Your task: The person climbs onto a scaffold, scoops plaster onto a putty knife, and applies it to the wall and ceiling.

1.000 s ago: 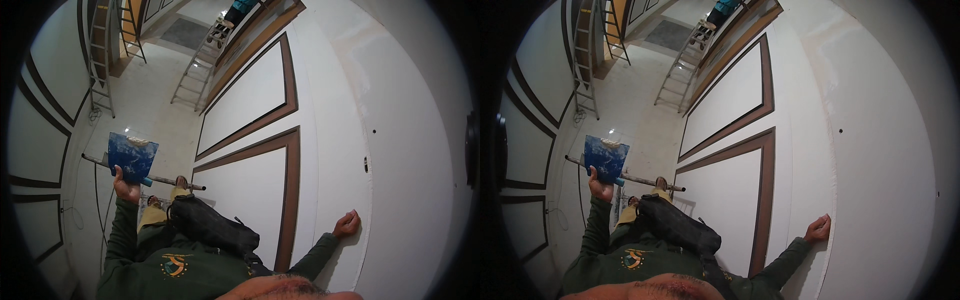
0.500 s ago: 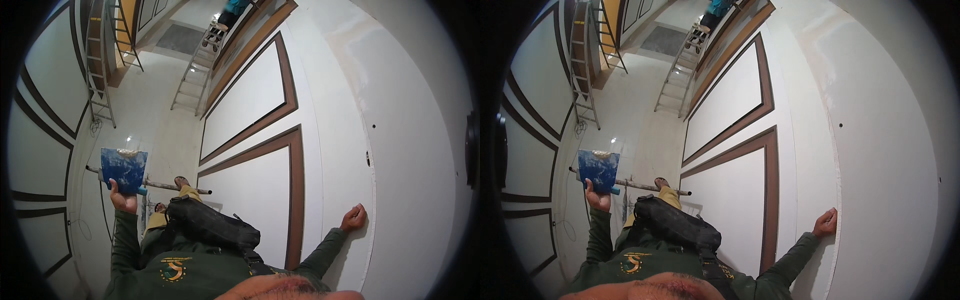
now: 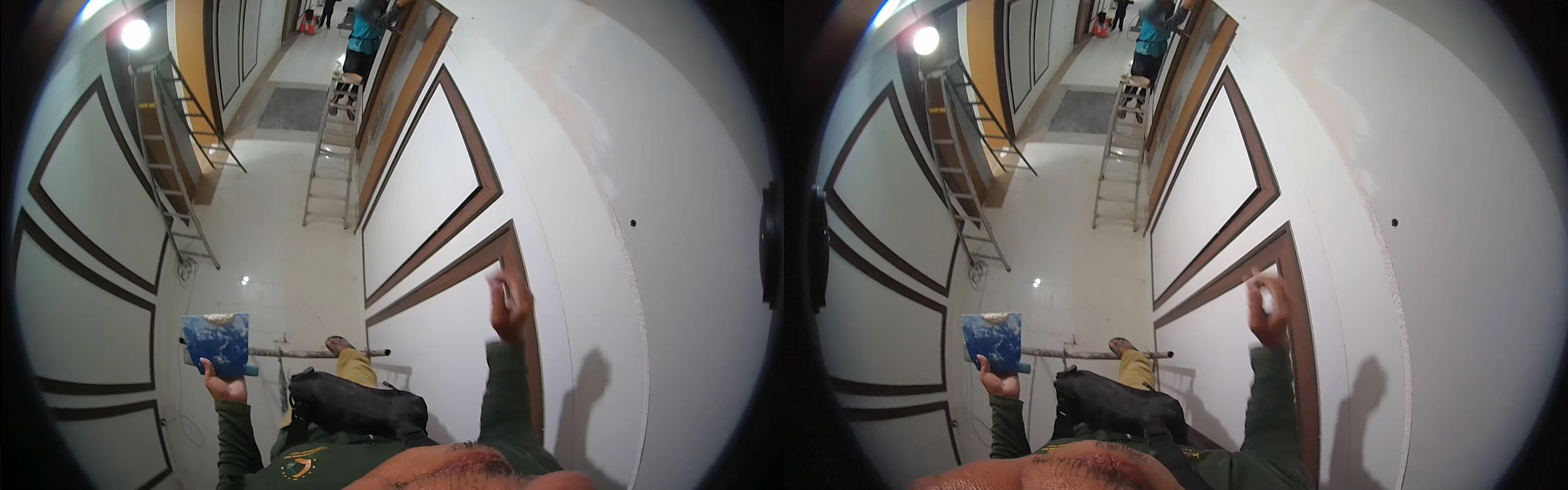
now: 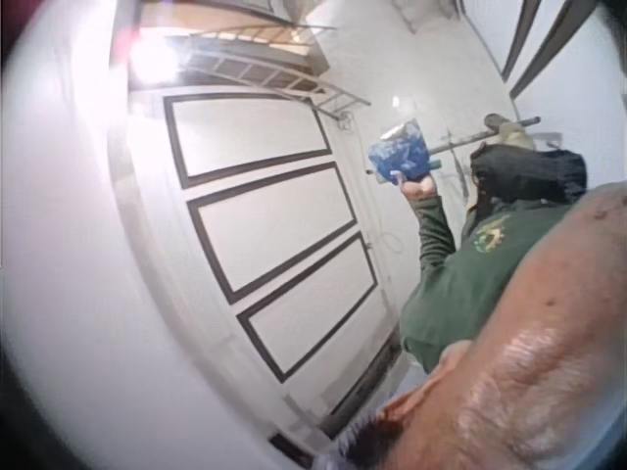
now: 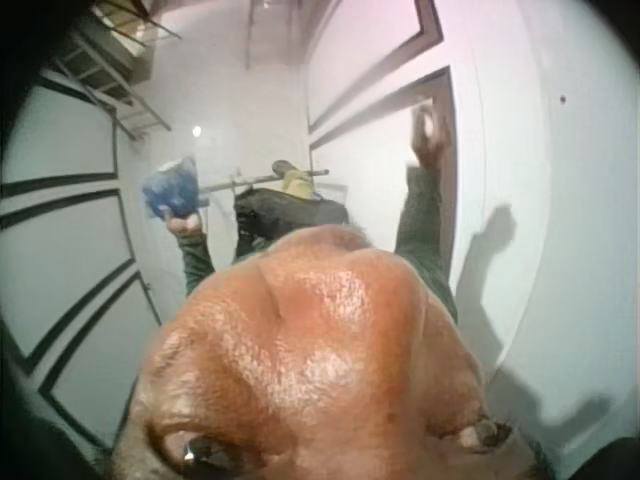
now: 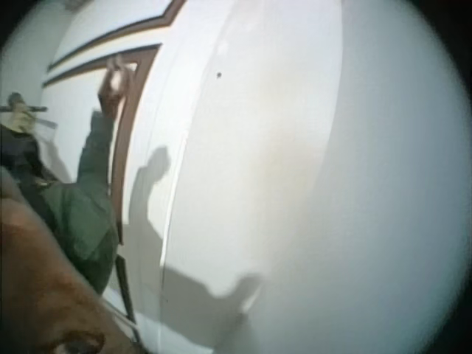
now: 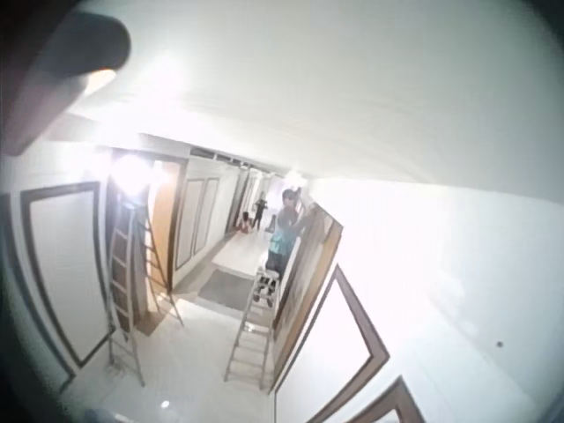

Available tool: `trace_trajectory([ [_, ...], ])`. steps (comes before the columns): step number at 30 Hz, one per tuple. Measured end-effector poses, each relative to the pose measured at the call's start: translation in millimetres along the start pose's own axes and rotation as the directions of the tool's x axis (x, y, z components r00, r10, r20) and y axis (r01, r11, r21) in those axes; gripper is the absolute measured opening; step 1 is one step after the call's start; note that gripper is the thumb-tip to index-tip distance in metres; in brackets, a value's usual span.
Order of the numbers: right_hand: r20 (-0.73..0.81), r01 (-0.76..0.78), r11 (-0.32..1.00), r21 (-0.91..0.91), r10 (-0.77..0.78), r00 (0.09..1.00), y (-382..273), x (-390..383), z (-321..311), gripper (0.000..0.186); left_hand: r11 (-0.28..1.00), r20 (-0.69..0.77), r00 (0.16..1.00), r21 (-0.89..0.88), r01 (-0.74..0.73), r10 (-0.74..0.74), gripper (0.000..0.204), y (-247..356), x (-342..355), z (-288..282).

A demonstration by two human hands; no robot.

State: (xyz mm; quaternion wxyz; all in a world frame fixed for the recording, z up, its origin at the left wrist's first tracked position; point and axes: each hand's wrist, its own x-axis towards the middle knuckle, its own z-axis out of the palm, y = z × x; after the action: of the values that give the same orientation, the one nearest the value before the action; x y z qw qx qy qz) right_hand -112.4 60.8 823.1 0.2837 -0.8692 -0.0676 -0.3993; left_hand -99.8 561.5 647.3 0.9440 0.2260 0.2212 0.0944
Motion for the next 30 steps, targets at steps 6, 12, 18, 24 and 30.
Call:
trace_trajectory([
  [6, -0.094, 0.007, 0.414, 0.910, 0.192, 0.977, -28.7, 205.6, 86.9, 0.052, 0.998, 0.049, 0.998, 0.054, -0.045, 0.042, 0.049, -3.4, -1.5, 6.6],
  [12, -0.254, 0.279, -0.055, 0.959, 0.275, 0.927, 20.7, 397.8, 89.5, 0.057, 0.997, 0.029, 0.997, 0.048, -0.067, 0.065, 0.047, -2.7, -5.7, 5.7],
  [18, -0.222, 0.279, -0.087, 0.956, 0.406, 0.887, 25.4, 491.3, 70.3, 0.051, 0.998, -0.141, 0.988, 0.009, -0.060, 0.061, 0.047, -3.3, -9.4, 8.7],
  [24, -0.491, 0.395, 0.505, 0.768, 0.068, 0.868, -16.2, 460.8, 83.4, 0.046, 0.997, -0.131, 0.989, -0.034, -0.070, 0.065, 0.048, -3.0, -7.2, 7.8],
  [30, -0.494, 0.574, -0.134, 0.808, 0.377, 0.784, -10.9, 458.5, 89.0, 0.049, 1.000, -0.017, 1.000, -0.030, 0.006, -0.007, 0.048, -6.8, -7.2, 17.6],
])
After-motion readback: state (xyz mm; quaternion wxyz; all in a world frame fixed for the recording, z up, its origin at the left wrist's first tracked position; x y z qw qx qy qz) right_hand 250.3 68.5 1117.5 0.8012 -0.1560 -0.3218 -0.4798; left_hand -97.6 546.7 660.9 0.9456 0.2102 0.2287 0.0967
